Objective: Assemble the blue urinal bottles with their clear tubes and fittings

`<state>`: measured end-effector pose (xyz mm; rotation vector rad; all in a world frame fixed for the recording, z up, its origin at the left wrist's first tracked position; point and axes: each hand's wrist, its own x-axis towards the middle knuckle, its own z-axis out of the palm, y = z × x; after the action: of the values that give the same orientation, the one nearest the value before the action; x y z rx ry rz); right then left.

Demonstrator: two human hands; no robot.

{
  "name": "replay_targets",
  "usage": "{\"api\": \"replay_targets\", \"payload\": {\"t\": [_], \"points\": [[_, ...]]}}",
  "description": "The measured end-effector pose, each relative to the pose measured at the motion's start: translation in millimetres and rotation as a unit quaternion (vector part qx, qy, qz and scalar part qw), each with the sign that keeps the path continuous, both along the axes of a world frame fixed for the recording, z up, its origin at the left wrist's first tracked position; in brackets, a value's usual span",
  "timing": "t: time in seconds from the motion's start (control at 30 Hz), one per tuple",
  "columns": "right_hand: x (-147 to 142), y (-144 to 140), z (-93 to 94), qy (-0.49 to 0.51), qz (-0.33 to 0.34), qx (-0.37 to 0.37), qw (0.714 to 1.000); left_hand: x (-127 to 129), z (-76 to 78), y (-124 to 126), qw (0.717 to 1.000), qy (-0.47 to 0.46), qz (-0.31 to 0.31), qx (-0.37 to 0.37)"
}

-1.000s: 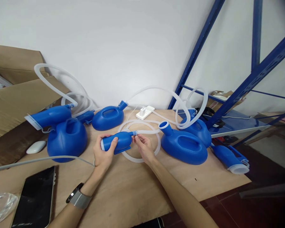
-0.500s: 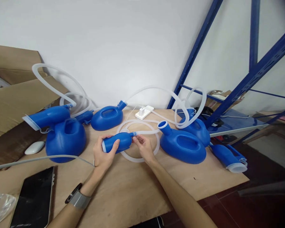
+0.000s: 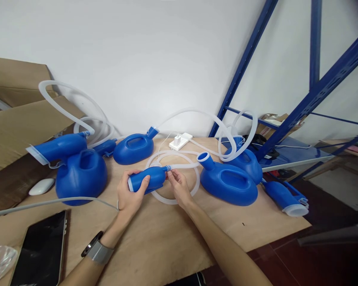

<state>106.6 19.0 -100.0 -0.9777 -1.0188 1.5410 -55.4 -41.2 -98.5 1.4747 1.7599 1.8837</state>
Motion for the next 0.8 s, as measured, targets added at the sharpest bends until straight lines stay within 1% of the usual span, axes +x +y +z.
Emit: {"api": "replay_targets", "payload": {"t": [0.17,0.3,0.47,0.57,0.63,0.7,0.73,0.8], "points": [[1,2,-2.5,0.033,0.016,-0.008,0.999,4,5.3,-3,1.000,-0.016,0.003,0.003],[2,4,-3.9,0.037,0.027,-0.008,0.999,5,8.0,-4,1.000,-0.022,0.008,-0.006],[2,6,-8.3,0.044,0.026,-0.010,0.999,1,5.7,-1,0.999,-0.030,0.002,-0.009],[0,4,-5.9,0.051,0.024,-0.023,0.998,-3,3.3,1,0.998,-0.047,-0.008,-0.029],[0,0,-2.1,0.062,0.041,-0.043,0.996,-4,0.5,1,0.997,-0.063,-0.016,-0.046],[0,-5,2.2,0.073,0.079,-0.060,0.992,-2,-3.5,1,0.995,-0.069,-0.040,-0.054],[1,-7,4.3,0.075,0.095,-0.065,0.991,-1,-5.7,1,0.994,-0.068,-0.061,-0.055],[5,-9,8.4,0.069,0.109,-0.067,0.989,3,-9.4,1,0.987,-0.070,-0.136,-0.046]]}}
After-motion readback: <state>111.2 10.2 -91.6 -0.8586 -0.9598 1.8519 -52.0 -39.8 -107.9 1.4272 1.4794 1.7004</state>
